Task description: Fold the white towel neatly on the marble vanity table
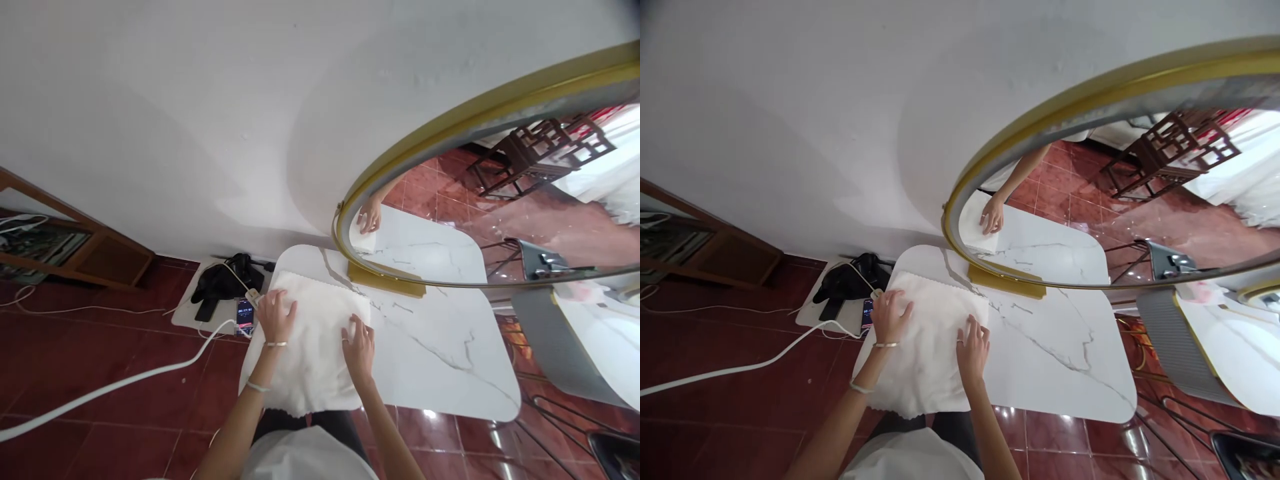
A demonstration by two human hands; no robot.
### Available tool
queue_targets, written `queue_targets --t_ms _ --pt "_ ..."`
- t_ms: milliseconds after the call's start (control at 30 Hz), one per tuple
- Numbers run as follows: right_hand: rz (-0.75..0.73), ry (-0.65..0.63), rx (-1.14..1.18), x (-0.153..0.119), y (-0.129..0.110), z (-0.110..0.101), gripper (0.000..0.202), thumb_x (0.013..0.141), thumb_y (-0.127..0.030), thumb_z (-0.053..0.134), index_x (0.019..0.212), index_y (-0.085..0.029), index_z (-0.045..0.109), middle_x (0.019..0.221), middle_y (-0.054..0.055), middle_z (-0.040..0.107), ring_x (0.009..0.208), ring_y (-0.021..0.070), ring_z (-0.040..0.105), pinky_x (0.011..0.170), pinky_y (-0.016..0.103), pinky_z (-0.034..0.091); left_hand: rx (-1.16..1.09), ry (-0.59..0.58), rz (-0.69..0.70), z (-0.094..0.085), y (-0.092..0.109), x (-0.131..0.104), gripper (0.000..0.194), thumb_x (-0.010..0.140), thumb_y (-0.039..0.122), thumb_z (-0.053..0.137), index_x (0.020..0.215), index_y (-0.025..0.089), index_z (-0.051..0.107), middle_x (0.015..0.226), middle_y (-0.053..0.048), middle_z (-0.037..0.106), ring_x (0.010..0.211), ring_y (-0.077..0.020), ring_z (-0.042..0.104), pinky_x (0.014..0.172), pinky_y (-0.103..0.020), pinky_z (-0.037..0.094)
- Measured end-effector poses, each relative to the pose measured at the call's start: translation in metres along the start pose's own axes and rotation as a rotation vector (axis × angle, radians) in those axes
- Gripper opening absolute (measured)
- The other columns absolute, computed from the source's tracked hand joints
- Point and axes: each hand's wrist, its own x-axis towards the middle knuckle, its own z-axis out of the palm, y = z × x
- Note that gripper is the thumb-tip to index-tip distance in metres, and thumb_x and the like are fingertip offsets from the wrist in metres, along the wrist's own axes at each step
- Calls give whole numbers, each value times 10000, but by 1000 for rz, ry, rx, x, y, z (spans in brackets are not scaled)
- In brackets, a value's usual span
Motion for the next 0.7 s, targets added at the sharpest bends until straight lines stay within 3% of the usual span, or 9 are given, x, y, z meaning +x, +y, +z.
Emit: queue_targets --t_ms 200,300,400,467,567,700 --pt "-48 13 54 -3 4 -1 390 887 -308 348 1228 -163 471 1040 108 620 889 258 494 769 383 417 -13 -17 -227 6 10 30 332 775 315 633 1072 167 617 1154 -167 556 1065 -364 512 817 -480 448" --pt "-22 -10 99 0 0 -2 417 862 -276 355 1251 -156 448 987 102 603 836 239 493 779 386 417 -98 -98 -196 1 4 39 332 760 198 603 1087 141 595 926 -102 636 911 -285 599 810 -421 475" --pt "44 -49 129 4 -3 -4 429 831 -266 367 1239 -167 458 971 93 596 832 240 492 779 395 425 -146 -162 -92 -9 3 41 135 775 228 598 878 150 634 767 -56 625 783 -235 620 769 -365 497" --pt "86 -58 154 4 -3 -6 433 810 -269 377 1220 -171 475 971 92 602 855 249 505 781 408 436 -191 -185 26 -20 12 36 134 814 277 573 826 156 630 824 -73 634 829 -231 623 794 -357 503" --pt "137 -57 225 -10 -1 -11 438 770 -305 434 1183 -181 509 971 91 617 890 258 541 791 428 467 -301 -262 382 -40 44 17 189 856 175 485 997 158 609 1001 -89 653 969 -207 618 874 -335 497" --pt "185 75 268 -41 -4 -32 340 739 -409 539 976 -180 625 824 98 624 807 283 587 716 488 502 -317 -554 926 -80 108 -16 312 827 29 450 1047 200 591 917 -13 677 855 -142 640 757 -244 513"
